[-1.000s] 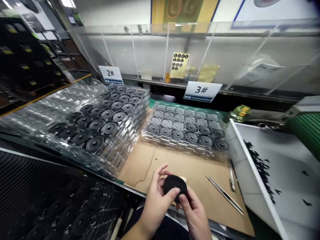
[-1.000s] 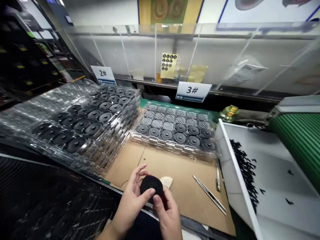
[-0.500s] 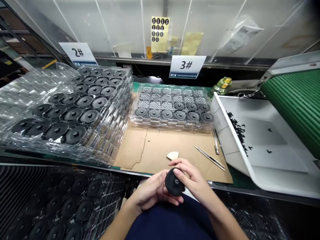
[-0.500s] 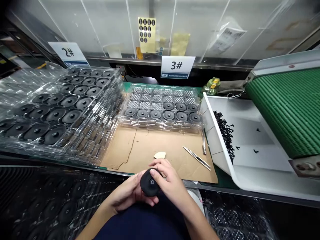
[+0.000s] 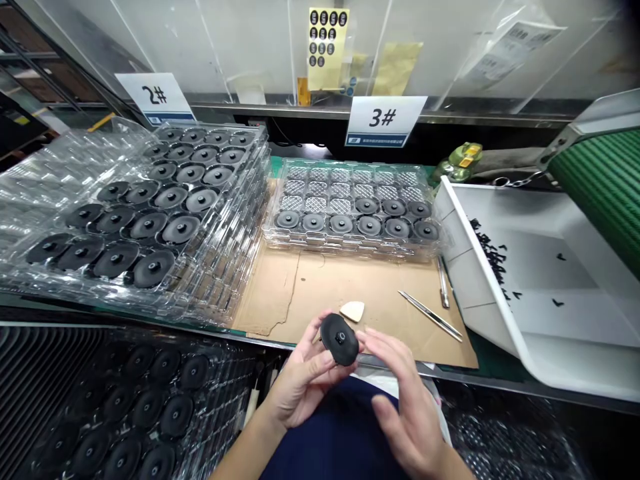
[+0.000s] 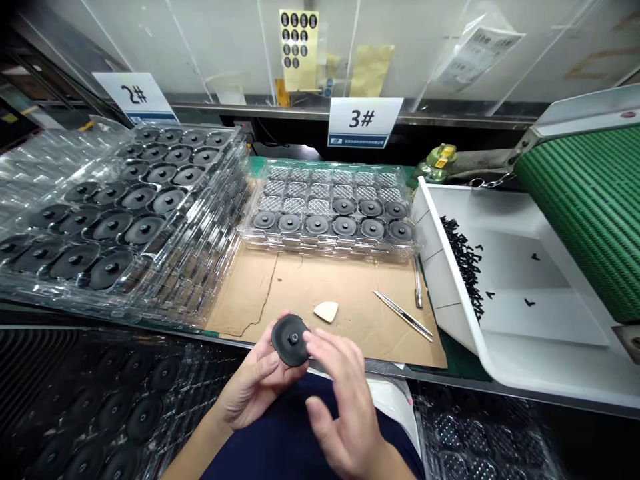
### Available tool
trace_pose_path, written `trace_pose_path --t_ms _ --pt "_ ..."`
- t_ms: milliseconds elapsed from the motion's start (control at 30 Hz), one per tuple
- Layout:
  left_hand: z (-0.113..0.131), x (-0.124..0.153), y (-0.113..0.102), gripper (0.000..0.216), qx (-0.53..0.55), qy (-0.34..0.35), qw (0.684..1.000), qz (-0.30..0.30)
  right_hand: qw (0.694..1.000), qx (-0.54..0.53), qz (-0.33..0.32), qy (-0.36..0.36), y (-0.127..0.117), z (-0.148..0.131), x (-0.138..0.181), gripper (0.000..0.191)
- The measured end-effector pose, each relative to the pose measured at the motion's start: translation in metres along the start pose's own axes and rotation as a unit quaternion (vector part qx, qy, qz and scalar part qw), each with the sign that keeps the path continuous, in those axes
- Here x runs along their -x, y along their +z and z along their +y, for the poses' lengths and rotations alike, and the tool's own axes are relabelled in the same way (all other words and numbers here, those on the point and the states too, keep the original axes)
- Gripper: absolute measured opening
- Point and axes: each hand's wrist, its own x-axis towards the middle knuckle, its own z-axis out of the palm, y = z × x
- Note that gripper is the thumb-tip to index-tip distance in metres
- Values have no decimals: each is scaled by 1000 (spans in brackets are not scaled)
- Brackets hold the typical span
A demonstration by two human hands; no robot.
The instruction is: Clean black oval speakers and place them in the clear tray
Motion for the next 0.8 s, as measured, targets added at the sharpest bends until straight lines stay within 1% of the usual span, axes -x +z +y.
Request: trace_pose_path --t_ms 67,167,267,333,433,500,633,667,733,800 --pt "-1 0 3 56 -1 19 1000 11 997 43 -28 -59 5 -7 -3 52" --pt "0 2 7 57 -12 25 999 23 990 76 -67 -101 10 -11 -8 61" --pt "2 6 7 58 -27 35 999 31 985 69 -81 -136 7 -6 -5 55" --pt "3 9 6 60 -27 37 999 18 984 63 -86 -141 1 1 0 48" --pt "3 11 5 62 -25 18 1000 -6 987 74 -80 -120 -8 12 6 42" --pt "4 13 5 61 -25 -2 999 -23 988 83 -77 -104 -13 17 6 44" --pt "9 16 6 56 -40 -50 996 -59 983 71 -119 -119 -14 25 -2 61" --pt "10 16 7 55 -45 -58 995 -63 983 68 -129 -112 -13 29 -3 67" --pt "12 17 8 56 -50 -69 994 -66 986 86 -128 -58 -6 44 -2 77" --pt "12 18 9 55 -42 -73 995 -61 986 128 -106 25 5 67 4 78"
